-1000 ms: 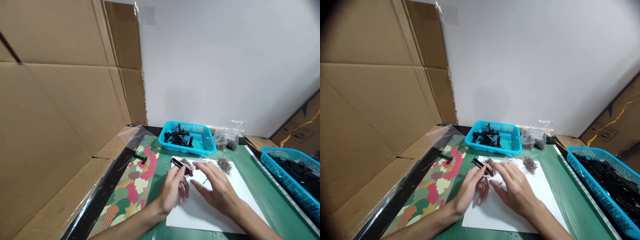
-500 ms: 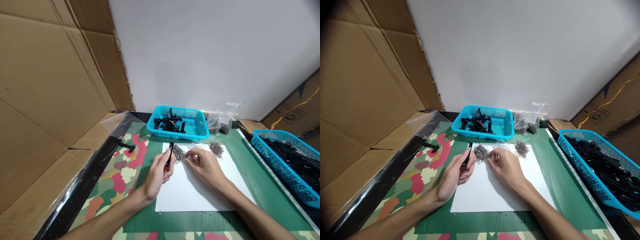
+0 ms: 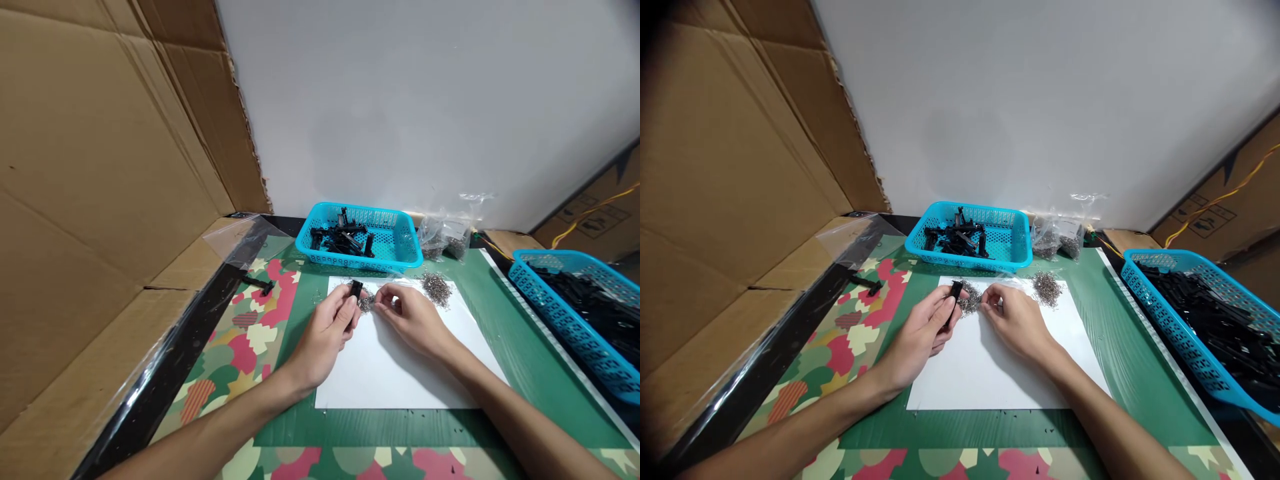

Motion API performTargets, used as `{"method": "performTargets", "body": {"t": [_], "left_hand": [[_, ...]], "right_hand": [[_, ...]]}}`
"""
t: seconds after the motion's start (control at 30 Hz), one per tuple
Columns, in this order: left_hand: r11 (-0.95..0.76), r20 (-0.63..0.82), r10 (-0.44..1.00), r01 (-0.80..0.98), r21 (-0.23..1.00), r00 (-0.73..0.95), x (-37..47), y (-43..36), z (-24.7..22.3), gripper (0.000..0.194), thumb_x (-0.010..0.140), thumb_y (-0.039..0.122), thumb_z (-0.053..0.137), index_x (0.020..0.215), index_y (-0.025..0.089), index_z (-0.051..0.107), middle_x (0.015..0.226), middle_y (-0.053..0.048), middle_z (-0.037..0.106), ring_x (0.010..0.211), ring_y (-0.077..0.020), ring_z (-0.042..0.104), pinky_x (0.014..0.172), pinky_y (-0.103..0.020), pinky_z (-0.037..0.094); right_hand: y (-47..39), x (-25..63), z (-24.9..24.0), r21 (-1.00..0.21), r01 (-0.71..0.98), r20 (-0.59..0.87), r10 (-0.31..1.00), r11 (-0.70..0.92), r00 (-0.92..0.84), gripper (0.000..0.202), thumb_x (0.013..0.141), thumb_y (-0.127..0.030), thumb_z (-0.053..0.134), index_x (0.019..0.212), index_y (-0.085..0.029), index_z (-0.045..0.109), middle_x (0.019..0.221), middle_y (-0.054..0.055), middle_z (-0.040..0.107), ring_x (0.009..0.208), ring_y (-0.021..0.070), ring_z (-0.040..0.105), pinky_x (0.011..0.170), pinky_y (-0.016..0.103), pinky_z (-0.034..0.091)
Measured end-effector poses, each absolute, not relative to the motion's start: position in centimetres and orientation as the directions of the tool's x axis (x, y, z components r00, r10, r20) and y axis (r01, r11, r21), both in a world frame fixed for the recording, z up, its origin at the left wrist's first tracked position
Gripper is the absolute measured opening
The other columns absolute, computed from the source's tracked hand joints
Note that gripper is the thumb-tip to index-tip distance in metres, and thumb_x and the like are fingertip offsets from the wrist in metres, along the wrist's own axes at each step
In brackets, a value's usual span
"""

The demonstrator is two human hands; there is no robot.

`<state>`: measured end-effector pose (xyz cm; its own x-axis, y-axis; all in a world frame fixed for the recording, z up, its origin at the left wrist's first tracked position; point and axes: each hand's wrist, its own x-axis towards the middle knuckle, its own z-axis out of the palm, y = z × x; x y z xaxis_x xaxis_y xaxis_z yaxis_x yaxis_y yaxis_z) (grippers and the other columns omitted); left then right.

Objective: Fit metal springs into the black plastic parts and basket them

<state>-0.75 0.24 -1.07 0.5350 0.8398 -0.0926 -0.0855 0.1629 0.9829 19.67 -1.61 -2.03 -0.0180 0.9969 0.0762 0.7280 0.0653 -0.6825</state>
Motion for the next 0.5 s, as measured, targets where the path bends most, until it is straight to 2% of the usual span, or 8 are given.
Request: {"method": "performTargets", "body": {"t": [0.1,0.2,0.27,0.37,0.5], "left_hand": [[0.144,-0.098,0.858,-0.052,0.988,0.504,-0.78,0.41,-1.14,0.035,0.102,0.05,0.057,0.125,0.024,0.052,0.069,0.008,0.045,0.051,-0.0072,0.025,0.047,-0.018,0.021],[0.134,-0.106,0.863,-0.022,0.991,0.495,-0.89,0.48,-1.1,0.031,0.1,0.045,0.062,0.121,0.024,0.053,0.069,0.008,0.044,0.053,-0.0076,0.028,0.049,-0.018,0.023],[0.133,-0.106,0.861,-0.019,0.991,0.498,-0.97,0.46,-1.04,0.03,0.098,0.041,0.065,0.12,0.025,0.053,0.075,0.007,0.051,0.056,-0.0072,0.032,0.05,-0.017,0.024],[0.129,-0.1,0.864,-0.024,0.991,0.494,-1.02,0.39,-0.95,0.031,0.097,0.039,0.067,0.121,0.025,0.053,0.085,0.004,0.059,0.056,-0.0061,0.034,0.051,-0.018,0.025],[0.119,-0.096,0.883,-0.021,0.993,0.459,-0.96,0.42,-0.97,0.031,0.096,0.039,0.066,0.121,0.025,0.054,0.08,0.006,0.055,0.054,-0.0058,0.03,0.051,-0.018,0.026]], "right_hand": [[-1.82,19.42,-2.07,-0.672,0.738,0.083,0.996,0.07,-0.018,0.012,0.094,-0.03,0.063,0.099,-0.026,0.073,0.089,-0.001,0.075,0.073,0.0175,0.063,0.065,0.027,0.037],[-2.02,18.91,-1.9,-0.65,0.759,0.077,0.997,0.043,0.01,0.01,0.093,-0.032,0.067,0.094,-0.027,0.075,0.084,-0.002,0.074,0.072,0.0178,0.063,0.065,0.027,0.036],[-2.11,18.69,-1.81,-0.647,0.762,0.074,0.997,0.027,0.028,0.01,0.092,-0.031,0.067,0.09,-0.026,0.075,0.083,-0.001,0.074,0.073,0.0181,0.064,0.064,0.027,0.035],[-2.16,18.75,-1.86,-0.668,0.744,0.077,0.997,0.031,0.028,0.011,0.093,-0.03,0.066,0.089,-0.026,0.075,0.085,-0.001,0.075,0.073,0.0178,0.063,0.064,0.027,0.035],[-2.1,19.28,-2.18,-0.723,0.689,0.089,0.996,0.053,0.017,0.014,0.096,-0.031,0.061,0.091,-0.025,0.072,0.089,0.0,0.075,0.071,0.0173,0.062,0.064,0.027,0.036]]}}
